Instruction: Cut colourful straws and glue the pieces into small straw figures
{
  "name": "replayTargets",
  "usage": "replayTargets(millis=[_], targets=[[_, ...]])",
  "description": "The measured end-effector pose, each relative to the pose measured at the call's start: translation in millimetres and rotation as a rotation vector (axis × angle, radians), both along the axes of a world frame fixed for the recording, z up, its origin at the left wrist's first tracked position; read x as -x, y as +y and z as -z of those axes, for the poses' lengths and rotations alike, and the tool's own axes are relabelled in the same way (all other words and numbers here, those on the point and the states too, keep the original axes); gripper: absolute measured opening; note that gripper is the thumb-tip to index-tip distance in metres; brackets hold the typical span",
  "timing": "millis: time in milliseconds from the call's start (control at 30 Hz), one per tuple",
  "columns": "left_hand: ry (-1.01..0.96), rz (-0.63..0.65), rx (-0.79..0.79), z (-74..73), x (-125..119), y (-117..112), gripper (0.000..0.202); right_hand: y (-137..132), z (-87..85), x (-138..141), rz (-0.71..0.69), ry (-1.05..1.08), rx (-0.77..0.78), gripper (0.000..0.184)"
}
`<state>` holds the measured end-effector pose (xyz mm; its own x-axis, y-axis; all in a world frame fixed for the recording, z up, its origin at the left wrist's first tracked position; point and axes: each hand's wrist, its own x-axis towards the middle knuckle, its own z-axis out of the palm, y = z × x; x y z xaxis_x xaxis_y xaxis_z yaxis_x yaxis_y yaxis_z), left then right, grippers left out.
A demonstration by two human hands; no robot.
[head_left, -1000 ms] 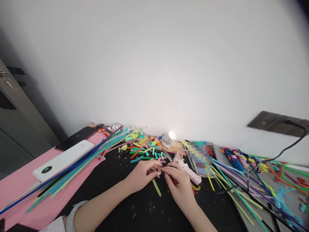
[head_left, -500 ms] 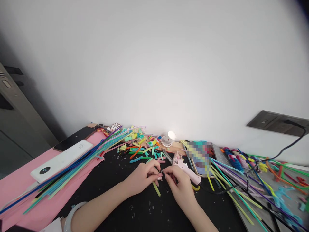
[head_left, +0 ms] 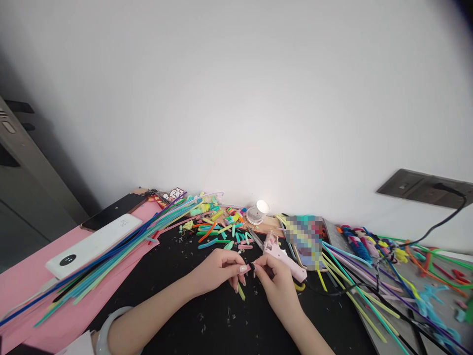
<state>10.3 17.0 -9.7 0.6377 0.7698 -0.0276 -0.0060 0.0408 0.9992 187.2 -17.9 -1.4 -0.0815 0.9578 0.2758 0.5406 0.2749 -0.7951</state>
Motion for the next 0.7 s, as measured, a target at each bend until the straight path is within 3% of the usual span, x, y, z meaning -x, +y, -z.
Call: replayTargets(millis=[467,700], targets=[[0.025,-0.161,-0.172,-5.6,1.4,0.0,0.029,-1.8,-1.5,2.1,-0.030,-0.080,-0.024,0.021],[-0.033,-0.082,-0.047,2.4,0.6,2.4,0.029,-2.5,-1.5,-0.1,-0.024,-0.155,-0.109,0.017]])
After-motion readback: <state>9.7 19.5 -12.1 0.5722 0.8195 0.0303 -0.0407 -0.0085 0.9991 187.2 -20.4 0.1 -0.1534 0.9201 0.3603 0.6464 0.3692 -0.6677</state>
